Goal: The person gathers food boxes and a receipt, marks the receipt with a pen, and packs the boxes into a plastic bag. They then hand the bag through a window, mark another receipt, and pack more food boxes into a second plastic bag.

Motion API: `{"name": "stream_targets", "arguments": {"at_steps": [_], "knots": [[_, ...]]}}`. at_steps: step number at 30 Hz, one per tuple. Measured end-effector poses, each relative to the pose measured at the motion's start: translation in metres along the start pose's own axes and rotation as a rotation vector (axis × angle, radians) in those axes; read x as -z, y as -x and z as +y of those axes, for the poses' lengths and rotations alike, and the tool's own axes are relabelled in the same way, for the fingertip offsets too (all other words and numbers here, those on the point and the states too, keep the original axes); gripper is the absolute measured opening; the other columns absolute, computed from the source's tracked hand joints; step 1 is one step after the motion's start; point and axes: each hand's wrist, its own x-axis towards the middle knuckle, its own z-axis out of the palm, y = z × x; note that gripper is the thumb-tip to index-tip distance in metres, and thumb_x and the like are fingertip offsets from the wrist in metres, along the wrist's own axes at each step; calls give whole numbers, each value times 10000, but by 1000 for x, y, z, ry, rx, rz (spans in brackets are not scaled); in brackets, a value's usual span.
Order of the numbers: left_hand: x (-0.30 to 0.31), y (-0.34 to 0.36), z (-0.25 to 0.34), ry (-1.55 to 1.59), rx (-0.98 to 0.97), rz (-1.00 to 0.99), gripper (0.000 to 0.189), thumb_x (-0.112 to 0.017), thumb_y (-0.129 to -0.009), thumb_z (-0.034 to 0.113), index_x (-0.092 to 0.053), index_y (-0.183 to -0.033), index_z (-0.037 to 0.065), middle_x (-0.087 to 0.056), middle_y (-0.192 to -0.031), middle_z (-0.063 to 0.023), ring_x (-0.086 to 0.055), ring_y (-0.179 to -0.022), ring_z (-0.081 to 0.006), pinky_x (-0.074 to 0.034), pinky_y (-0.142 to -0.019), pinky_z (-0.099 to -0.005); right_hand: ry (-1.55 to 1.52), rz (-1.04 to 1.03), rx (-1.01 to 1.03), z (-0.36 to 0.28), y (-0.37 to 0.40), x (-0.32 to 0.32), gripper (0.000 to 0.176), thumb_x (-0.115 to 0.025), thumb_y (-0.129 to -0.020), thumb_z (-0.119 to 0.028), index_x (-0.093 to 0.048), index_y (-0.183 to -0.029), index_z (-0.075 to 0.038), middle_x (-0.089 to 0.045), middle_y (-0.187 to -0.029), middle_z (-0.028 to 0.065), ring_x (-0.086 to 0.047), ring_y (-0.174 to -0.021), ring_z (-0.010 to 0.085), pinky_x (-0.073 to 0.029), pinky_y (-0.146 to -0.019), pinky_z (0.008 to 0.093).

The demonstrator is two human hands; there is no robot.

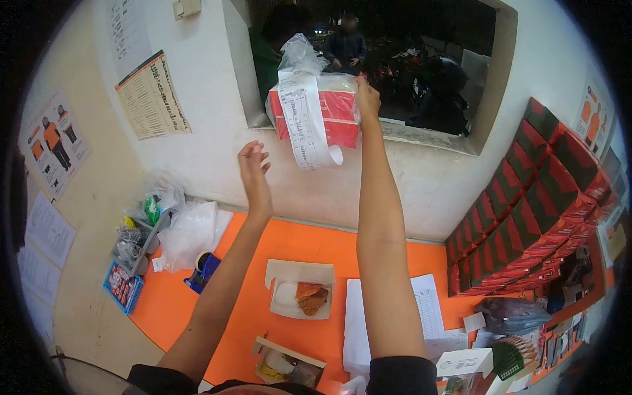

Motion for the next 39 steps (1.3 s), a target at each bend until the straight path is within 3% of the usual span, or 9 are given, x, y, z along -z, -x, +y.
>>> {"name": "stream_targets", "arguments": {"at_steps": [7, 10, 13, 16, 19, 27, 31, 33, 39], "knots": [[27, 47, 168, 764, -154, -650, 390, -280, -956, 348, -354, -632, 143, -374, -527, 18, -290, -523, -101, -229, -534, -251, 47, 34, -7, -6, 6, 1, 563, -503, -693, -553, -678, -991, -109, -592, -1105, 210, -512, -1103, 350, -364, -946, 363], [42, 54, 221, 897, -240, -1071, 399, -296, -962, 335, -412, -640, 130, -481, -562, -4, -432, -543, -117, -321, -541, -298, 37, 34, -24, -3, 1, 0, 570, -516, -682, -545, -677, -986, -91, -596, -1098, 211, -522, -1093, 339, -371, -937, 359], [57, 64, 242, 920, -149, -1080, 359, -351, -956, 309, -450, -665, 125, -509, -586, -3, -481, -556, -125, -351, -543, -300, -4, 5, -64, 5, -9, -1, 563, -535, -677, -525, -671, -997, -82, -598, -1097, 207, -525, -1089, 329, -375, -931, 350], [54, 98, 263, 957, -2, -637, 350, -406, -942, 287, -465, -636, 128, -489, -547, 13, -456, -499, -116, -339, -517, -274, -67, -39, -49, 15, -24, -4, 586, -539, -671, -530, -665, -1007, -67, -591, -1108, 213, -522, -1093, 327, -372, -932, 346], [52, 100, 271, 914, 19, -527, 361, -449, -924, 253, -445, -582, 138, -471, -508, 32, -424, -436, -104, -321, -489, -261, -42, -31, -54, 18, -31, -4, 613, -541, -664, -538, -657, -1013, -48, -578, -1129, 218, -517, -1101, 323, -367, -935, 345], [74, 70, 248, 968, -177, -974, 308, -434, -919, 304, -469, -661, 140, -493, -562, 26, -434, -508, -127, -330, -558, -255, -32, -39, -40, 21, -38, -5, 616, -535, -661, -547, -661, -1003, -50, -568, -1138, 226, -504, -1111, 344, -358, -944, 370], [102, 70, 204, 888, -167, -691, 293, -426, -917, 330, -481, -701, 141, -504, -589, 23, -439, -544, -138, -335, -592, -252, -5, -34, 29, 22, -34, -5, 584, -525, -687, -533, -665, -1002, -62, -586, -1125, 197, -520, -1092, 329, -367, -934, 371], [125, 85, 160, 645, 47, -339, 257, -416, -924, 281, -446, -711, 141, -434, -614, 15, -409, -582, -135, -334, -612, -255, -62, -49, 70, 25, -35, -5, 568, -530, -694, -523, -668, -1001, -65, -596, -1111, 189, -530, -1080, 321, -373, -928, 369], [253, 189, 30, -375, 731, -2, 320, -440, -932, 354, -527, -810, 71, -485, -770, -1, -428, -705, -94, -345, -631, -245, -67, -33, 23, 22, -31, -5, 558, -562, -701, -491, -652, -1039, -56, -613, -1072, 196, -559, -1041, 288, -392, -903, 335]]}}
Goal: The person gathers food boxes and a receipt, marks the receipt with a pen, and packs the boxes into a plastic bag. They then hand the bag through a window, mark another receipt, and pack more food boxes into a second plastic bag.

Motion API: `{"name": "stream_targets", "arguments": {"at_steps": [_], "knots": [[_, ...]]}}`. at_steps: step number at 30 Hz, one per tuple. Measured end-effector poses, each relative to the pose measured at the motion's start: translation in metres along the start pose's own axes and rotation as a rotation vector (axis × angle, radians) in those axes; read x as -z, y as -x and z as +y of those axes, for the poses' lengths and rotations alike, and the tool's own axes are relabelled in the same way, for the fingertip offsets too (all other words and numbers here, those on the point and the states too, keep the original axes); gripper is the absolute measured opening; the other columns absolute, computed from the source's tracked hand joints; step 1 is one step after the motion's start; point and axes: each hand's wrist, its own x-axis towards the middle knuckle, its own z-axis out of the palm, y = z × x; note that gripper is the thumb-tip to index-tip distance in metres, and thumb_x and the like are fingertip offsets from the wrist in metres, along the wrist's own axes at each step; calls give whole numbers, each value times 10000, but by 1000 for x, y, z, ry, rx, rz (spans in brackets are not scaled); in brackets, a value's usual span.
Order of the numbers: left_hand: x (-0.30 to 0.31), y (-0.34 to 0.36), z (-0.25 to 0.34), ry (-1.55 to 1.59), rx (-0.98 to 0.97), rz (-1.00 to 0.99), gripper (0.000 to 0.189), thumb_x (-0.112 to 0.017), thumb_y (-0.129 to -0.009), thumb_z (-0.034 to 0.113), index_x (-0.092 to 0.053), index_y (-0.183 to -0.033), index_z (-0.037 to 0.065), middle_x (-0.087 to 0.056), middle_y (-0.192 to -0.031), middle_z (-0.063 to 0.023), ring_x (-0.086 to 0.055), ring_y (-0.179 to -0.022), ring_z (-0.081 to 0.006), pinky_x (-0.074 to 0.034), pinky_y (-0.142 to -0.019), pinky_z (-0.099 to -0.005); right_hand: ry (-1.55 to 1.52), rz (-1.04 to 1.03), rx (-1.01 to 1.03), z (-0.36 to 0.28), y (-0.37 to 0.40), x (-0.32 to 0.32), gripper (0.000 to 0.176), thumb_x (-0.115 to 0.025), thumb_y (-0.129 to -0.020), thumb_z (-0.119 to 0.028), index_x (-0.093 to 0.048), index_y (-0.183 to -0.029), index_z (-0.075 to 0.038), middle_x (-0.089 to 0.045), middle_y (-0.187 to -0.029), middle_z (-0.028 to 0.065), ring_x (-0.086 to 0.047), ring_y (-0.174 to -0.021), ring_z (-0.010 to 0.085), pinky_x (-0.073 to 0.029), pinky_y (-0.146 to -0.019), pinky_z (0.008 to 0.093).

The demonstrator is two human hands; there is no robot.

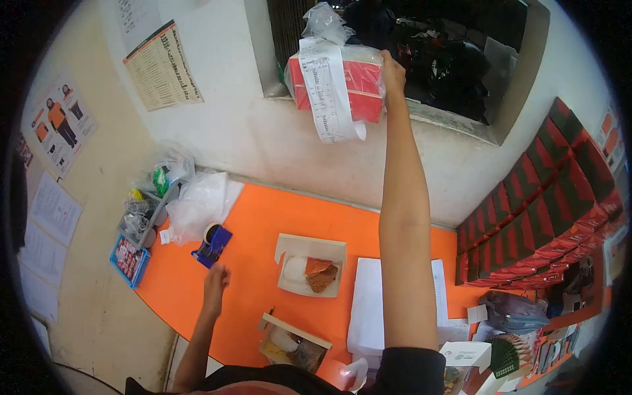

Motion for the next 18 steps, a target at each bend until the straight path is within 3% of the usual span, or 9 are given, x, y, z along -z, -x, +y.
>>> {"name": "stream_targets", "arguments": {"at_steps": [2, 4, 5, 7, 9, 11, 13, 18], "knots": [[40, 16, -57, -110, 26, 73, 307, -453, -932, 329, -537, -822, 55, -500, -781, -5, -447, -717, -107, -362, -635, -261, 1, -8, -34, 1, -8, 0, 569, -561, -698, -497, -652, -1037, -48, -612, -1076, 196, -561, -1037, 281, -394, -898, 330], [72, 37, -99, -281, -150, 201, 302, -470, -928, 312, -551, -837, 36, -524, -784, -28, -456, -702, -125, -379, -640, -281, 8, -24, -83, 3, -6, -1, 581, -560, -695, -502, -652, -1034, -40, -610, -1080, 195, -563, -1034, 273, -397, -892, 326], [84, 47, -115, -286, -143, 204, 302, -470, -928, 312, -551, -837, 36, -524, -784, -28, -456, -702, -125, -379, -640, -281, -61, -39, -66, 0, -1, -1, 596, -555, -696, -506, -647, -1031, -21, -611, -1077, 194, -563, -1028, 268, -399, -884, 323], [105, 69, -146, -520, -112, 395, 273, -461, -928, 263, -550, -898, 7, -551, -835, -86, -477, -757, -183, -392, -687, -333, -136, -62, -67, 5, -2, 0, 637, -541, -722, -516, -630, -1017, 42, -614, -1052, 195, -568, -1000, 245, -408, -858, 320], [130, 85, -201, -606, -143, 415, 250, -456, -920, 235, -539, -928, 0, -547, -872, -116, -478, -801, -222, -387, -715, -360, -150, -79, -57, 5, 4, 0, 635, -538, -731, -510, -628, -1006, 55, -618, -1033, 196, -575, -972, 241, -415, -844, 321], [123, 79, -208, -672, -188, 437, 233, -451, -913, 208, -528, -957, -6, -543, -908, -146, -479, -846, -262, -382, -743, -388, -164, -95, -24, -8, 7, -1, 634, -534, -740, -505, -626, -996, 68, -622, -1013, 196, -582, -945, 237, -421, -830, 322], [102, 88, -177, -1031, -163, 493, 200, -449, -886, 165, -503, -981, -2, -513, -960, -173, -457, -921, -329, -360, -782, -431, -206, -79, 4, -9, 16, -1, 629, -538, -743, -500, -625, -976, 77, -630, -973, 183, -586, -902, 234, -426, -807, 319], [107, 91, -182, -1080, -173, 512, 192, -440, -878, 170, -500, -961, 7, -495, -955, -166, -457, -900, -343, -358, -774, -452, -118, -84, -45, 2, 5, 1, 637, -541, -745, -508, -620, -968, 84, -630, -966, 190, -581, -911, 248, -423, -810, 329]]}}
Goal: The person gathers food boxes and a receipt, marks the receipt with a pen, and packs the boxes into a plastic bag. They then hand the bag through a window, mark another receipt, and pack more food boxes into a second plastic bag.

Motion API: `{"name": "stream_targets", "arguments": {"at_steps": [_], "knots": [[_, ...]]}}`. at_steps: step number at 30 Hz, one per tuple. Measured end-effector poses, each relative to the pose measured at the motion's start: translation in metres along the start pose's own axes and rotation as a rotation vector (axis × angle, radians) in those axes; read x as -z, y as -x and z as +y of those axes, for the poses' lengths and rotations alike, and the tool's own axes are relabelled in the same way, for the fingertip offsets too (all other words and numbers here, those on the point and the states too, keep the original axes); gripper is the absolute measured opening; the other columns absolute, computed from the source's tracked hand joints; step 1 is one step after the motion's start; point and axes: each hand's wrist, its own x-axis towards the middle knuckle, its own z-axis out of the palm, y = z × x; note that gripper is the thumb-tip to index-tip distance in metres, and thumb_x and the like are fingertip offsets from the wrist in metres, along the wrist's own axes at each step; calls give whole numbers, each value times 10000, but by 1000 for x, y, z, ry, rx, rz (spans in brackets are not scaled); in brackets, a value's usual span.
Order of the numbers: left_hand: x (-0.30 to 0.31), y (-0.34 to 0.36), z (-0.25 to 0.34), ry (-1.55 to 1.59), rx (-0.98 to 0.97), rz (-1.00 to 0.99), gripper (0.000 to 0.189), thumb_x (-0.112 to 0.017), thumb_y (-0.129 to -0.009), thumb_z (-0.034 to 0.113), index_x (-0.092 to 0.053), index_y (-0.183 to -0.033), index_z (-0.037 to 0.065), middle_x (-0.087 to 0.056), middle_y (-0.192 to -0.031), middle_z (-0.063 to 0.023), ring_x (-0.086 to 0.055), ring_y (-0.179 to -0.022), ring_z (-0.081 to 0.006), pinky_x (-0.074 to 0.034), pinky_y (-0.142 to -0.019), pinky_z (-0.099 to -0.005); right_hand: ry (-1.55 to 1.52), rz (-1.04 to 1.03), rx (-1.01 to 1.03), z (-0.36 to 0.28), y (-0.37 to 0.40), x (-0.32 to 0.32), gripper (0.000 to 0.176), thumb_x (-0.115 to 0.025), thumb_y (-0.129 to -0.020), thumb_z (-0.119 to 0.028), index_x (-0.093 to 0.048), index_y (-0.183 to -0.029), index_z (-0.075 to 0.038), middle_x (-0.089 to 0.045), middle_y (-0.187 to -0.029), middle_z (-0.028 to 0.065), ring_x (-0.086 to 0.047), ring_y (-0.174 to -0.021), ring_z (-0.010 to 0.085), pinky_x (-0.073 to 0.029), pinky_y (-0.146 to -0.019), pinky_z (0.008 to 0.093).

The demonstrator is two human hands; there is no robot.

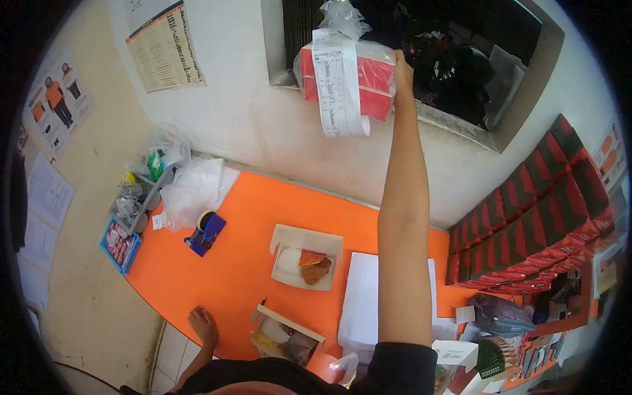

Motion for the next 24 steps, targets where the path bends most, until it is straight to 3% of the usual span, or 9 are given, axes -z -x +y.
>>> {"name": "stream_targets", "arguments": {"at_steps": [5, 10, 13, 16, 20, 24], "knots": [[-3, -4, 8, -3, -19, 31, 195, -432, -876, 171, -493, -968, 11, -492, -960, -167, -453, -904, -350, -355, -773, -466, 19, 50, 84, 9, -31, 1, 556, -543, -755, -447, -627, -1010, 40, -628, -1010, 187, -566, -970, 235, -401, -865, 319], [-5, -6, 7, -15, -10, 36, 189, -436, -872, 166, -490, -968, 12, -488, -954, -166, -449, -899, -346, -352, -767, -459, 37, 101, 202, -16, 5, -5, 463, -546, -752, -399, -658, -996, -21, -649, -991, 146, -572, -975, 220, -399, -883, 313], [-7, -6, 5, -4, -9, 46, 199, -432, -875, 174, -487, -968, 6, -484, -948, -171, -446, -896, -345, -352, -761, -454, 171, 228, 227, -17, 13, -8, 383, -527, -752, -384, -688, -947, -96, -648, -988, 159, -591, -974, 289, -415, -879, 346], [-7, -1, 1, -30, -27, 37, 211, -428, -879, 184, -484, -972, 4, -482, -946, -174, -446, -896, -345, -352, -764, -453, 217, 330, 205, -24, 20, -18, 383, -497, -761, -374, -686, -932, -89, -643, -969, 180, -594, -957, 331, -428, -861, 366], [-1, -5, 6, 8, 10, -30, 228, -426, -885, 206, -482, -979, 5, -478, -958, -177, -443, -906, -350, -352, -784, -464, 195, 383, 193, -27, 33, -32, 415, -500, -770, -405, -676, -960, -81, -654, -955, 161, -598, -940, 310, -425, -851, 363], [-8, -4, 4, -34, 9, 2, 233, -423, -889, 214, -483, -978, 7, -472, -964, -176, -441, -914, -351, -354, -793, -461, 305, 421, 219, -32, 33, -38, 434, -472, -759, -401, -669, -960, -71, -628, -978, 213, -574, -980, 383, -429, -867, 416]]}}
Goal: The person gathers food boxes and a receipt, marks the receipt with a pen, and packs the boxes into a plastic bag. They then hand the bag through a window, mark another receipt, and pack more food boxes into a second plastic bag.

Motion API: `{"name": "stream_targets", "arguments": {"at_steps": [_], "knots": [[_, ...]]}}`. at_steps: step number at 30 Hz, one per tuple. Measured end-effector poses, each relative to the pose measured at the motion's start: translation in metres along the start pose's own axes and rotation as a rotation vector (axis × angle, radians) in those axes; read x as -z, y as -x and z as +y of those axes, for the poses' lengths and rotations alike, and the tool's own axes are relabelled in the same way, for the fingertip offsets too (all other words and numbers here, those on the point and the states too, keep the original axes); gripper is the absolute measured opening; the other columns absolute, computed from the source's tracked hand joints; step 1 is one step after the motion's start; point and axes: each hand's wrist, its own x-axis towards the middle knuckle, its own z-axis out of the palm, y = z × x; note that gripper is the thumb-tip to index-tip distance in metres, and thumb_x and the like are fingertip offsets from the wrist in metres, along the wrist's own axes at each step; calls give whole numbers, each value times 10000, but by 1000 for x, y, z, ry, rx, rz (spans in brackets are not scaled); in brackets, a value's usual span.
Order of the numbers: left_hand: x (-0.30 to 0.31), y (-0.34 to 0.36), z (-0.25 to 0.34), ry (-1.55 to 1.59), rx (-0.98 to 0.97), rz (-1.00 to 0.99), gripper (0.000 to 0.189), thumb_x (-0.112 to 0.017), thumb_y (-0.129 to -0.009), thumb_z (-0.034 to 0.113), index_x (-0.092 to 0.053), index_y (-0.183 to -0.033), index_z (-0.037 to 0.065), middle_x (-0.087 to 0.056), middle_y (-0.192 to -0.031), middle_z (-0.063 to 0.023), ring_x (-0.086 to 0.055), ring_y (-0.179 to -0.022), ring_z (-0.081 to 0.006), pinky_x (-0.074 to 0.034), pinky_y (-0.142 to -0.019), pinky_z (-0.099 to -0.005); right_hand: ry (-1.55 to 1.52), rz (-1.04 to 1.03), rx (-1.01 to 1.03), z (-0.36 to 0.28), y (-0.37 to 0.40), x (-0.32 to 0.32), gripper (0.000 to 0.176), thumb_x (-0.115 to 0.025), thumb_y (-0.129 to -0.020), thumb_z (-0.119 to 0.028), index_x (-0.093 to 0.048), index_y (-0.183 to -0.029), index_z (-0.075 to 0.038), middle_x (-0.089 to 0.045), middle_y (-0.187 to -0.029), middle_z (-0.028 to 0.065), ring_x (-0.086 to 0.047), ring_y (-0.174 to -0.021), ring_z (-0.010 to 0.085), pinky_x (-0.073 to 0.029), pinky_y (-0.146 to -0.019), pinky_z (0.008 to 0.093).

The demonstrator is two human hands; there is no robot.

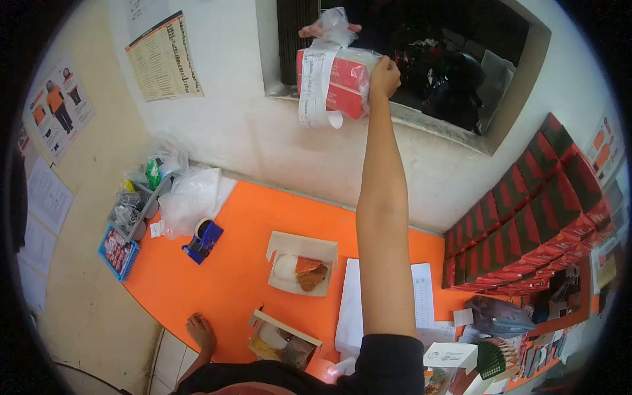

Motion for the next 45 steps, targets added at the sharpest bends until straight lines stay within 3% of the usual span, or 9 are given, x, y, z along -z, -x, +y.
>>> {"name": "stream_targets", "arguments": {"at_steps": [9, 15, 19, 23, 28, 31, 33, 38, 45], "knots": [[1, 1, 0, 10, -6, 9, 208, -425, -881, 201, -493, -954, 19, -467, -931, -176, -444, -884, -340, -356, -768, -455, -19, -347, -148, 12, -18, 0, 642, -433, -791, -534, -535, -1207, -55, -499, -1245, 208, -431, -1195, 355, -326, -992, 394], [-28, 3, -32, 133, -52, -19, 331, -378, -931, 217, -503, -1114, -29, -529, -1077, -218, -467, -1022, -373, -330, -914, -474, 66, -370, 181, -5, -22, 52, 494, -451, -849, -458, -573, -1078, -38, -560, -1035, 126, -513, -1007, 251, -397, -879, 341], [-17, -2, -27, 186, -186, 39, 296, -473, -895, 271, -576, -965, 3, -583, -910, -171, -525, -881, -335, -391, -782, -458, -54, -360, 326, -76, 93, 149, 406, -466, -896, -397, -603, -974, -24, -608, -867, 59, -579, -856, 167, -453, -788, 299], [-18, -27, 36, 1060, -58, -483, 356, -509, -908, 317, -551, -1075, 6, -556, -1032, -69, -525, -917, -149, -424, -781, -281, -111, -229, 298, -148, 252, 252, 291, -512, -906, -270, -621, -1043, -38, -626, -995, 113, -612, -890, 183, -469, -839, 293], [-41, -38, 92, 1008, -418, -1032, 344, -605, -819, 226, -524, -1104, 51, -546, -1098, -121, -518, -990, -253, -409, -853, -340, 387, -229, -88, -99, 472, 345, 163, -473, -888, -132, -566, -848, -5, -565, -720, 49, -544, -682, 113, -431, -639, 238], [-41, -38, 89, 905, -850, -891, 368, -644, -765, 193, -524, -1087, 63, -544, -1078, -122, -488, -1029, -278, -396, -872, -372, 508, -64, -577, -39, 598, 399, 140, -502, -885, -123, -565, -907, 0, -592, -704, 46, -551, -618, 109, -464, -564, 248], [-34, -37, 84, 876, -1007, -739, 292, -644, -754, 163, -549, -1015, 71, -539, -1039, -120, -463, -1044, -301, -389, -870, -399, 728, -226, -482, -19, 665, 399, 313, -542, -866, -163, -528, -1154, -43, -592, -1071, 124, -589, -914, 186, -493, -735, 291], [-7, -27, 38, 844, -931, -675, 234, -656, -769, 183, -582, -958, 67, -533, -1042, -139, -495, -993, -314, -416, -825, -393, 1375, -512, -132, 12, 736, 352, 435, -546, -843, -409, -508, -1247, -252, -507, -1221, 79, -458, -1116, 306, -293, -945, 543], [23, -21, 8, 620, -440, -1483, 427, -685, -777, 328, -513, -1059, 58, -628, -812, -121, -624, -782, -270, -497, -707, -331, 1095, -609, -273, -17, 777, 272, 365, -613, -793, -308, -599, -1117, -142, -507, -1073, 115, -447, -1026, 324, -291, -951, 505]]}}
